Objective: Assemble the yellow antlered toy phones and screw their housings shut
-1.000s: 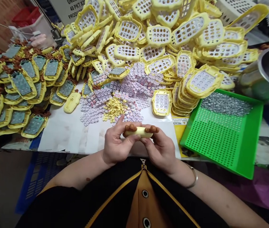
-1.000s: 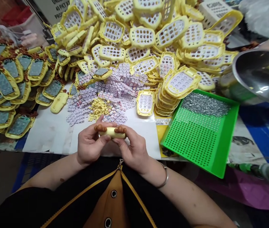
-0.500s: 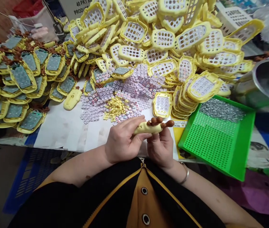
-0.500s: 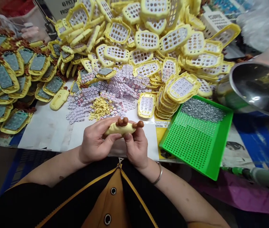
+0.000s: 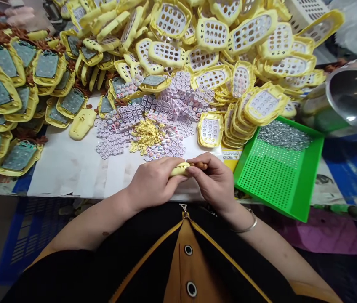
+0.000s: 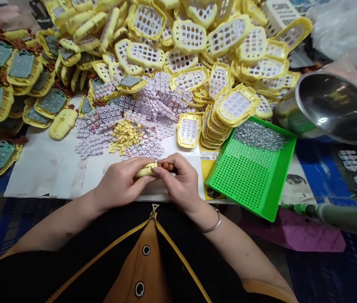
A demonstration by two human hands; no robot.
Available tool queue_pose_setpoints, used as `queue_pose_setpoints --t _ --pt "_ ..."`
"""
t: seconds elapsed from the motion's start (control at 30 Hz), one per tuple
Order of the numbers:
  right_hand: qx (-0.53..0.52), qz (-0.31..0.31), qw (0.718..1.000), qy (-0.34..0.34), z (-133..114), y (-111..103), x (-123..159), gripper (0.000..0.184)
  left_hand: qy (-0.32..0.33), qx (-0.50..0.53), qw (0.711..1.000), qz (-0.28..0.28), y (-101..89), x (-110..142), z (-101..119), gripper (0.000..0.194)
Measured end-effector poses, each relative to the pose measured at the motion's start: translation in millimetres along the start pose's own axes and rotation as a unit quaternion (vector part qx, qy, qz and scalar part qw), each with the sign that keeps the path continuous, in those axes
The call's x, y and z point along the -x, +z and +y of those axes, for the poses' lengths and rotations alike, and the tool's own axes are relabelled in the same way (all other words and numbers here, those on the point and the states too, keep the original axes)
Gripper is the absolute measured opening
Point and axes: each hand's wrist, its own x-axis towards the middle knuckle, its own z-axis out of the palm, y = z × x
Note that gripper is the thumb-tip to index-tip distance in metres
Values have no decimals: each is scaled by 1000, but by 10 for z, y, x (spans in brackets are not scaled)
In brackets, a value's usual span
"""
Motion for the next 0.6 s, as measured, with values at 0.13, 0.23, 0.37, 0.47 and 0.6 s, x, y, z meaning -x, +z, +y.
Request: queue_pose_setpoints --t 0.13,0.23,0.37,0.47,0.6 --pt "6 45 999 16 83 84 47 13 12 -39 999 35 93 12 -45 22" --pt "-13 60 997 42 147 116 37 18 24 -64 996 56 174 -12 -75 24" --pt "-46 58 996 54 185 98 0 23 -28 30 999 25 176 -32 -124 25" --pt "-50 59 995 63 196 39 -18 28 -59 68 996 7 111 3 -168 34" --pt "-38 -18 994 102 225 -34 -16 40 -38 57 997 19 98 54 -191 28"
